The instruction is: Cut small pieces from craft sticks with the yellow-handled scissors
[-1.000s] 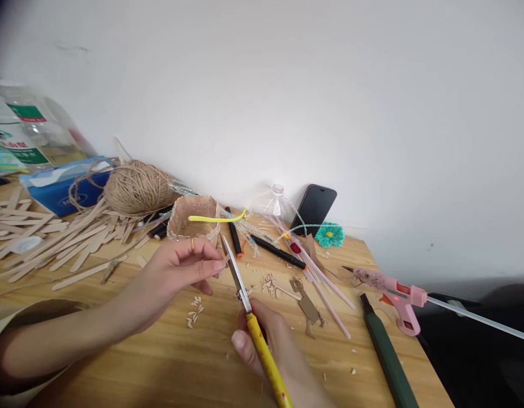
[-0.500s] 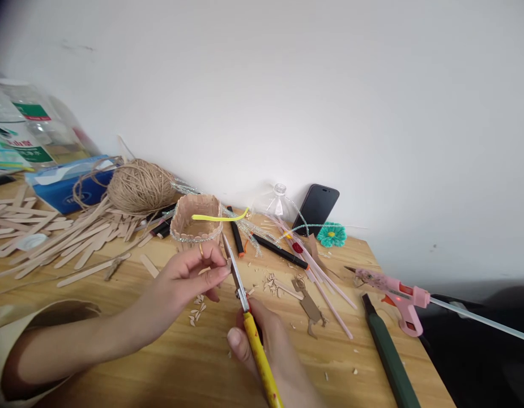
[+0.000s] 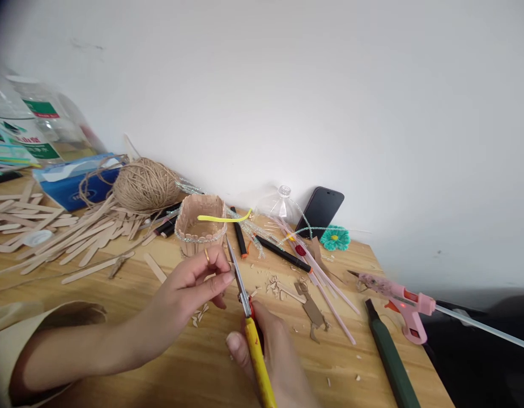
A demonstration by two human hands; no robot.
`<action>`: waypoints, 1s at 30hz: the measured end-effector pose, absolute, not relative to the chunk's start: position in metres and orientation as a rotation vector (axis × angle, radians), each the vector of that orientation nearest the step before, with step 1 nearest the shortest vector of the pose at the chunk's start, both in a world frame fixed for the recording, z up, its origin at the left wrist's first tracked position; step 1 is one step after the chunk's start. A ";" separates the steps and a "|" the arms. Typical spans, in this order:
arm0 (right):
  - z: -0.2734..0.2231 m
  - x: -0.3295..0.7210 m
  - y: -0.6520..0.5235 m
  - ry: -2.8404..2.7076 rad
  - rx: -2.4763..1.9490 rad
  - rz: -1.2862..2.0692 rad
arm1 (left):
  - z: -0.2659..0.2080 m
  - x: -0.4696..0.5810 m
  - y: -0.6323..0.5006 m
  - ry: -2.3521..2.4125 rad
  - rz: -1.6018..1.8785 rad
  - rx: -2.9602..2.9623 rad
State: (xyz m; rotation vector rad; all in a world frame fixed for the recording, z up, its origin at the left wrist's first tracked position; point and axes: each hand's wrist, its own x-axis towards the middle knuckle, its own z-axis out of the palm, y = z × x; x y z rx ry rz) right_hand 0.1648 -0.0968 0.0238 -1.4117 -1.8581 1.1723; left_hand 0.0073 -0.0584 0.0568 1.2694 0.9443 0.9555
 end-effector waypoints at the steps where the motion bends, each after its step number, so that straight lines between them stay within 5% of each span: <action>1: 0.024 0.165 -0.097 -1.861 -1.408 1.171 | 0.056 0.007 -0.059 0.942 0.963 1.268; 17: 0.018 0.160 -0.097 -1.869 -1.523 0.972 | 0.054 0.009 -0.064 0.937 1.014 1.207; 26: 0.029 0.181 -0.094 -2.114 -1.760 -0.196 | 0.049 0.010 -0.057 0.718 1.096 1.146; 30: 0.030 0.182 -0.093 -2.104 -1.702 -0.405 | 0.045 0.011 -0.055 0.637 1.104 1.071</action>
